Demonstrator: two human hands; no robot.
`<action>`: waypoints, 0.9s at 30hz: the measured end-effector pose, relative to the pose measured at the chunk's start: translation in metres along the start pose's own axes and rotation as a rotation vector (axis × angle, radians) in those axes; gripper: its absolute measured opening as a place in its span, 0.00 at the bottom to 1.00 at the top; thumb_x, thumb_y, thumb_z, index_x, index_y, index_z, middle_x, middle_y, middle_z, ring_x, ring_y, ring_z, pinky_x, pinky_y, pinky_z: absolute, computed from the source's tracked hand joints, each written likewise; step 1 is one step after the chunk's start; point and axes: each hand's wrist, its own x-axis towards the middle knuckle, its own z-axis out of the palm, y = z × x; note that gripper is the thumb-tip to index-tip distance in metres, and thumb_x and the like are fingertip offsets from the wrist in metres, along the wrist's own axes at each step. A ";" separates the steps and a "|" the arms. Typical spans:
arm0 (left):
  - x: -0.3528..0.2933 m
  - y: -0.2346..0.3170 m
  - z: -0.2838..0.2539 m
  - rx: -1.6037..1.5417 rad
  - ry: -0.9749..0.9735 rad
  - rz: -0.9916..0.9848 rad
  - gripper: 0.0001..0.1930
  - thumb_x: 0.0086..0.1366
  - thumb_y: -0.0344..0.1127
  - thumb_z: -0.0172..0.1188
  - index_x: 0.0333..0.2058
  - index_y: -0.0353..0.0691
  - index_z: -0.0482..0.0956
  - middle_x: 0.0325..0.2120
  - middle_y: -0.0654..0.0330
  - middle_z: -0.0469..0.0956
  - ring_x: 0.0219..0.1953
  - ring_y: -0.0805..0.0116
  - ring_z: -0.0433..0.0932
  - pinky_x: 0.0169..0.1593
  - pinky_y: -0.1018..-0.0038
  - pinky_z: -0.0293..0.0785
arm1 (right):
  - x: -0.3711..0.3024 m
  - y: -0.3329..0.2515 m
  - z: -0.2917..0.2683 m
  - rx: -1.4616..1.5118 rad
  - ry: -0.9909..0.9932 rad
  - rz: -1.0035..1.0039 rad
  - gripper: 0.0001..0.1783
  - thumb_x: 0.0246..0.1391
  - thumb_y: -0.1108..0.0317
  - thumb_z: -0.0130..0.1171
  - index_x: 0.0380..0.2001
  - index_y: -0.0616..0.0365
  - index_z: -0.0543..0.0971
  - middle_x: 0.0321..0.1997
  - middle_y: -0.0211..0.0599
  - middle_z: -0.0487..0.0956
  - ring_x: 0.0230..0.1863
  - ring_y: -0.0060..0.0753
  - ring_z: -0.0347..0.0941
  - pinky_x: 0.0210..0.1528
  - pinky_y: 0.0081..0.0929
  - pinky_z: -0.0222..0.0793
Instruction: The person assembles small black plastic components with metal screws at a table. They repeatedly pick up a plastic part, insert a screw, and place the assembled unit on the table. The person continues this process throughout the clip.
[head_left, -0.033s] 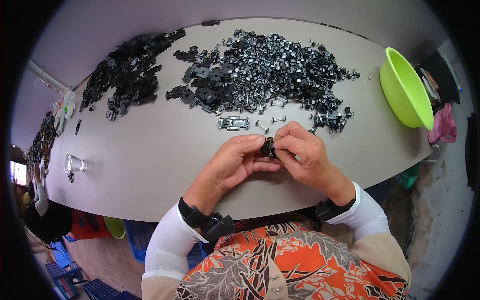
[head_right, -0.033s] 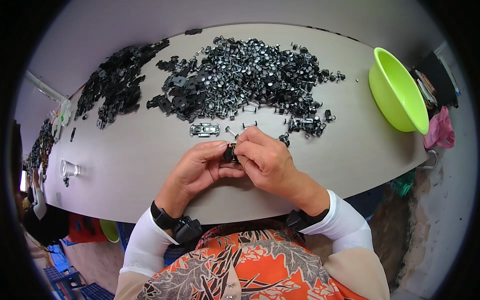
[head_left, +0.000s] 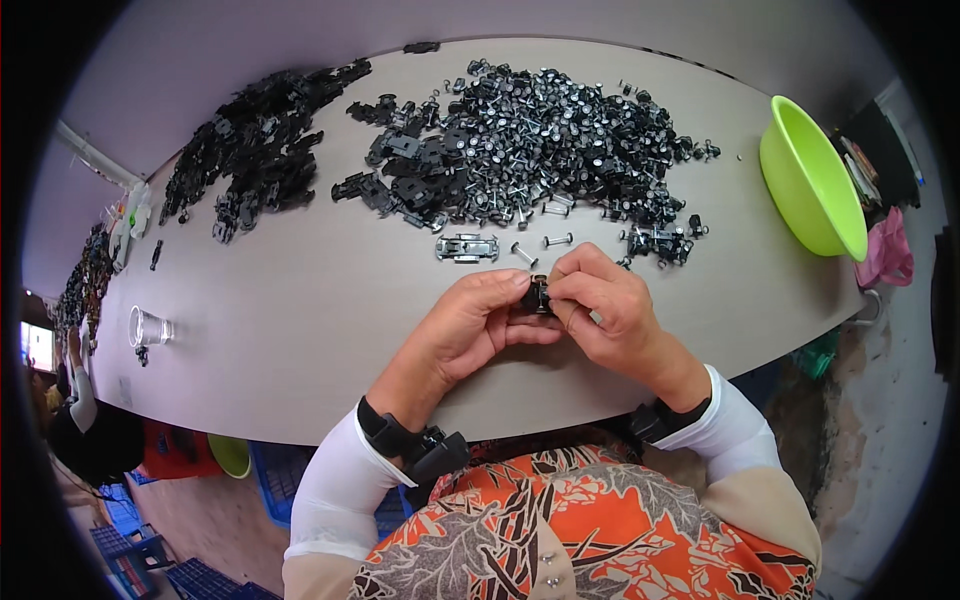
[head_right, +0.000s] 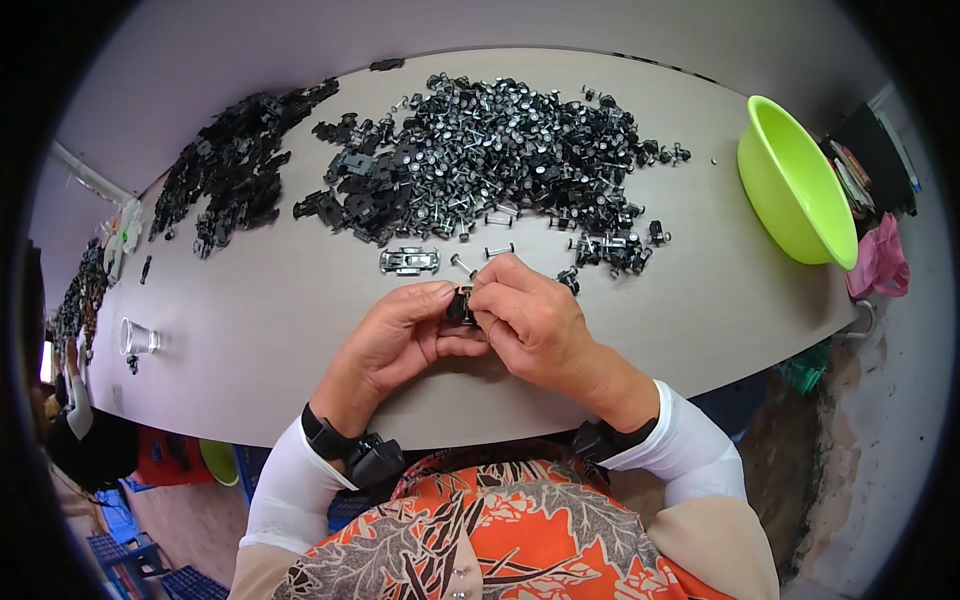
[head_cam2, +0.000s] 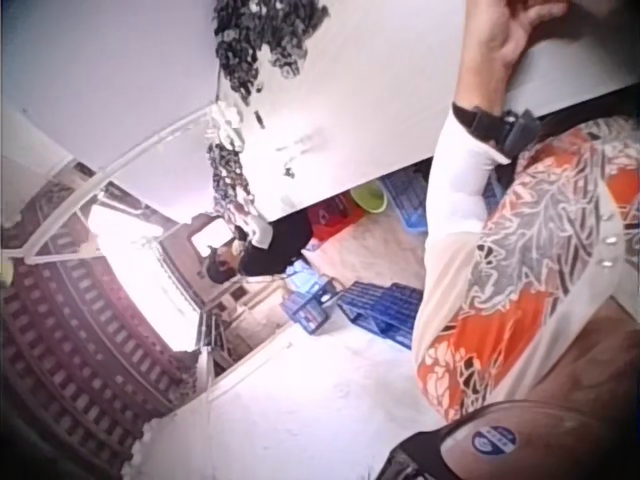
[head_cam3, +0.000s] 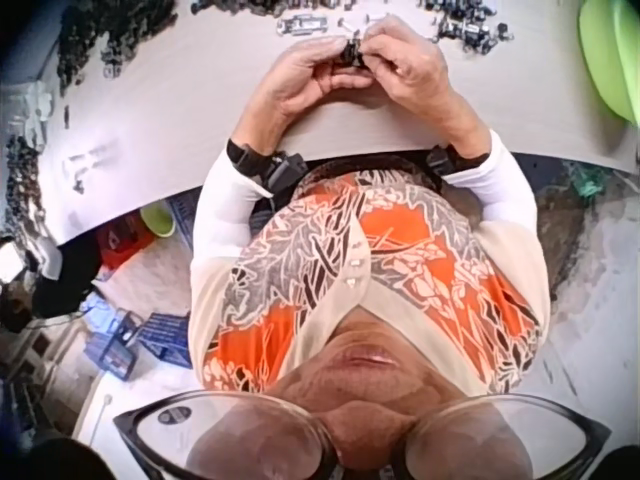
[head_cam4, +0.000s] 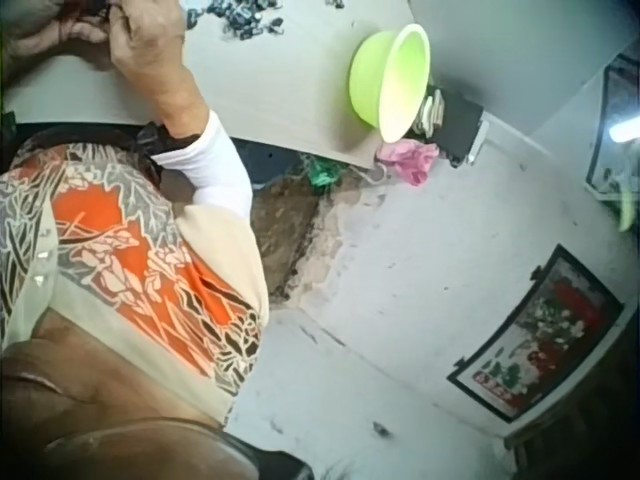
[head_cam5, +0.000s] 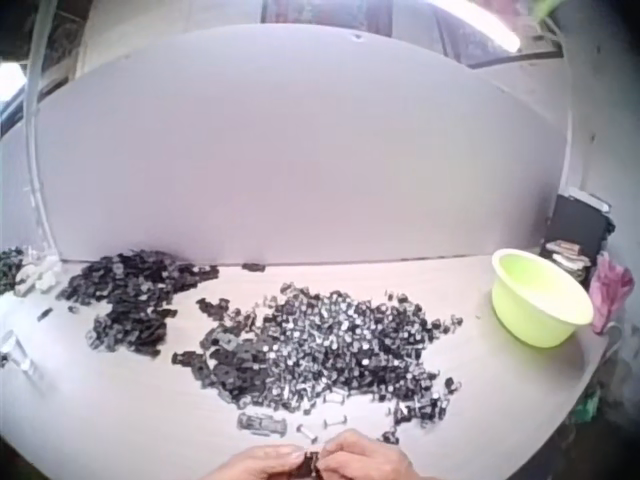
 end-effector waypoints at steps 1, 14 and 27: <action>0.000 0.000 0.001 0.003 0.011 0.004 0.12 0.70 0.36 0.52 0.42 0.30 0.75 0.38 0.51 0.79 0.41 0.58 0.82 0.45 0.62 0.83 | 0.000 0.000 0.000 -0.006 0.005 -0.009 0.08 0.42 0.84 0.59 0.28 0.62 0.76 0.33 0.39 0.73 0.28 0.39 0.74 0.28 0.30 0.70; -0.002 -0.004 0.007 0.248 0.146 0.142 0.09 0.68 0.35 0.57 0.33 0.35 0.75 0.32 0.60 0.77 0.34 0.69 0.80 0.40 0.69 0.83 | 0.005 0.000 0.011 -0.148 -0.060 -0.080 0.13 0.38 0.83 0.56 0.31 0.59 0.72 0.30 0.42 0.68 0.27 0.49 0.71 0.26 0.40 0.69; -0.030 0.000 0.018 0.525 0.389 0.416 0.11 0.56 0.27 0.65 0.30 0.39 0.68 0.27 0.57 0.77 0.21 0.72 0.77 0.23 0.79 0.74 | 0.007 0.007 0.007 0.209 0.034 -0.017 0.17 0.45 0.83 0.57 0.41 0.59 0.77 0.34 0.36 0.77 0.27 0.28 0.73 0.27 0.22 0.69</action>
